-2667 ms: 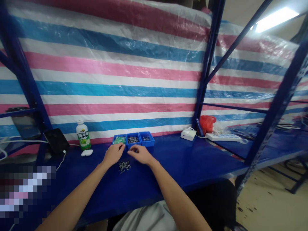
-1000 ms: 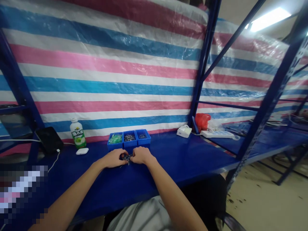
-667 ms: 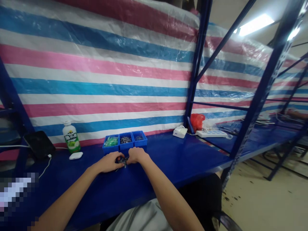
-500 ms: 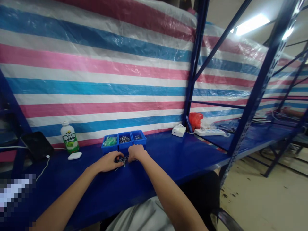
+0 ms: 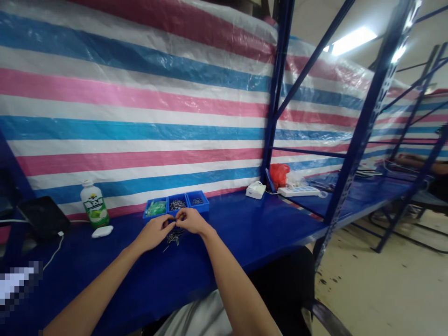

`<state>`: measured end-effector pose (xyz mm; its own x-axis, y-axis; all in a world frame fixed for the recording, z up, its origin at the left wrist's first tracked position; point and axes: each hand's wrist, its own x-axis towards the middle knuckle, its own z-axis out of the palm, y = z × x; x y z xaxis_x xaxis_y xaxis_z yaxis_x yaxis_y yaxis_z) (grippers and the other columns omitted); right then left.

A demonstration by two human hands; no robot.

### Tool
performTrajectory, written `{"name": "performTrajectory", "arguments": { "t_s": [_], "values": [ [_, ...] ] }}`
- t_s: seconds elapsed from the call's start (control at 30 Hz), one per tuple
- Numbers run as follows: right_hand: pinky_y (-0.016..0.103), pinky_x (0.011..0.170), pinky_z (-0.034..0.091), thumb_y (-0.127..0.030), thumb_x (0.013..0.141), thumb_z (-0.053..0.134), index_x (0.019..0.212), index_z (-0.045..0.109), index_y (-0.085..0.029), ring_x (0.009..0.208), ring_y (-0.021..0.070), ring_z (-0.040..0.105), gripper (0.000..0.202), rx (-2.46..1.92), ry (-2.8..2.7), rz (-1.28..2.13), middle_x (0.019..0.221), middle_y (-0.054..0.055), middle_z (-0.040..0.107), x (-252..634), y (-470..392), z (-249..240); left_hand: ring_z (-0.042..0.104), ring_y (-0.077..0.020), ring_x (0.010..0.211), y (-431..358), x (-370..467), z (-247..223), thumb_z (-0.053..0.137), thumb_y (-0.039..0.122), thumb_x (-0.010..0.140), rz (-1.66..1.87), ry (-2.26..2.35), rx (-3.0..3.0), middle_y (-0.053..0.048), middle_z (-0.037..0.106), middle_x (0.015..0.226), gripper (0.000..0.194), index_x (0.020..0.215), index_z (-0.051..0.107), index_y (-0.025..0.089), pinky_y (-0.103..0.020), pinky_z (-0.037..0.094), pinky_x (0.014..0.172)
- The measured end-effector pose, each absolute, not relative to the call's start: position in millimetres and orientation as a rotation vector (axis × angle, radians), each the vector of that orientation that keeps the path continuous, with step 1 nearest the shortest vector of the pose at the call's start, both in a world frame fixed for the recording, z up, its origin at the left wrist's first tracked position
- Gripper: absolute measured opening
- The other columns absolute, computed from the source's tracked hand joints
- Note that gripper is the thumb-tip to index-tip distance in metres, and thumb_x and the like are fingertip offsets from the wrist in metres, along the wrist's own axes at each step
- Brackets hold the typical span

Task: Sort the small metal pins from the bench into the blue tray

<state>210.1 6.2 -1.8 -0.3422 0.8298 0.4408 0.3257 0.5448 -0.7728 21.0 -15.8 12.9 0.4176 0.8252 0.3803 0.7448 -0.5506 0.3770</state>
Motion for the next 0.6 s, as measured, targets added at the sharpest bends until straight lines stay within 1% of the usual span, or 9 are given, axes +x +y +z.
{"name": "performTrajectory", "arguments": {
  "t_s": [0.07,0.13,0.2,0.3,0.5,0.6],
  "values": [
    [0.022,0.064,0.044,-0.015,0.072,0.059,0.099,0.068,-0.017,0.068,0.0124,0.058,0.029,-0.950,-1.874,0.674,0.080,0.001,0.067,206,4,-3,0.056,-0.0154,0.066,-14,22,11,0.049,0.041,0.090,0.789,1.388,2.507,-0.001,0.064,0.076,0.028,0.097,0.067,0.021,-0.025,0.032,0.058],
    [0.024,0.069,0.046,-0.015,0.076,0.056,0.106,0.068,-0.018,0.072,0.0137,0.059,0.032,-0.955,-1.853,0.633,0.085,0.002,0.069,204,0,-2,0.055,-0.0149,0.064,-14,22,10,0.051,0.041,0.088,0.773,1.374,2.500,-0.001,0.064,0.074,0.026,0.093,0.067,0.021,-0.025,0.033,0.057],
    [0.025,0.072,0.047,-0.017,0.079,0.055,0.103,0.070,-0.018,0.076,0.0150,0.061,0.028,-0.945,-1.850,0.612,0.090,0.004,0.071,203,-4,0,0.056,-0.0153,0.064,-13,23,9,0.052,0.040,0.087,0.784,1.353,2.499,-0.001,0.064,0.074,0.026,0.092,0.068,0.020,-0.025,0.034,0.058],
    [0.028,0.076,0.048,-0.022,0.081,0.057,0.097,0.072,-0.017,0.080,0.0169,0.063,0.022,-0.915,-1.813,0.624,0.093,0.005,0.072,202,-7,1,0.056,-0.0157,0.065,-13,24,9,0.050,0.040,0.089,0.839,1.316,2.495,-0.002,0.066,0.075,0.029,0.091,0.069,0.020,-0.026,0.035,0.058],
    [0.034,0.084,0.050,-0.029,0.080,0.064,0.096,0.072,-0.018,0.088,0.0199,0.066,0.021,-0.816,-1.656,0.778,0.094,0.005,0.073,199,2,-6,0.054,-0.0158,0.063,-12,24,13,0.045,0.039,0.090,0.846,1.378,2.533,-0.002,0.064,0.069,0.033,0.080,0.068,0.018,-0.027,0.035,0.060],
    [0.035,0.084,0.051,-0.030,0.077,0.067,0.093,0.072,-0.018,0.088,0.0204,0.067,0.021,-0.783,-1.601,0.837,0.090,0.005,0.073,199,5,-8,0.053,-0.0154,0.061,-12,24,13,0.043,0.039,0.091,0.833,1.386,2.560,-0.002,0.062,0.065,0.034,0.076,0.066,0.018,-0.027,0.033,0.060]
  ]
}}
